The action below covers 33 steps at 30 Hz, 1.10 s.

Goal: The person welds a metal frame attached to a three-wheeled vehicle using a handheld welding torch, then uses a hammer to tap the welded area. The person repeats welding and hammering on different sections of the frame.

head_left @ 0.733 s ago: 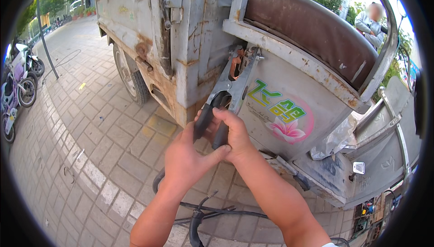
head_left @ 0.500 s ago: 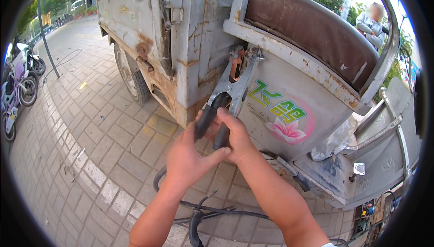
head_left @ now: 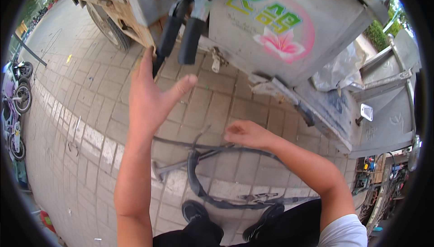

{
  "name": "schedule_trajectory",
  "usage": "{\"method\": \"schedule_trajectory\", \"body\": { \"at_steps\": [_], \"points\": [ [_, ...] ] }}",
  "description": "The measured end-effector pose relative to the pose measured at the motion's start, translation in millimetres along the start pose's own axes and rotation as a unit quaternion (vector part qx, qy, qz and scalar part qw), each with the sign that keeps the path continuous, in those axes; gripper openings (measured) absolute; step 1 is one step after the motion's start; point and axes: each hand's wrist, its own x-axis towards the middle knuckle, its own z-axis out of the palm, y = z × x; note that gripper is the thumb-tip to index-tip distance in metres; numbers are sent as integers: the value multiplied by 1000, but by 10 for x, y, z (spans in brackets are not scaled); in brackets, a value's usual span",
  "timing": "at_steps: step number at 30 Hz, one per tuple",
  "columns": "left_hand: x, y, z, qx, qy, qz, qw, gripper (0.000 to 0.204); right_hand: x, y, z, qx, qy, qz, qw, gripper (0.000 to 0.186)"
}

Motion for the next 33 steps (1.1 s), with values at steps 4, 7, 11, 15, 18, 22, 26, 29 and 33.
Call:
{"method": "schedule_trajectory", "body": {
  "at_steps": [4,7,11,15,18,22,26,29,33],
  "points": [
    [-62,-15,143,32,9,31,999,107,-546,1006,233,-269,-125,90,951,54],
    [-140,80,167,75,9,26,997,103,-729,1470,610,-311,-55,66,947,51],
    [-356,99,125,115,83,76,987,88,-579,1323,1335,-187,-1,66,980,51],
    [-863,-83,25,78,31,46,995,70,-233,864,2401,-33,54,92,994,87],
    [-1154,152,1,46,-29,14,998,66,370,802,2930,33,284,145,947,83],
    [-1260,523,-158,13,-93,17,995,61,530,605,2631,164,228,258,924,80],
    [-1228,645,-351,16,-132,27,991,65,369,608,2560,217,202,199,934,59],
    [-1043,982,-403,-40,-147,53,987,58,-520,286,1548,370,54,124,919,55],
    [-742,1679,-468,-117,-105,131,979,51,-1961,-475,-49,360,17,79,929,58]
  ]
}}
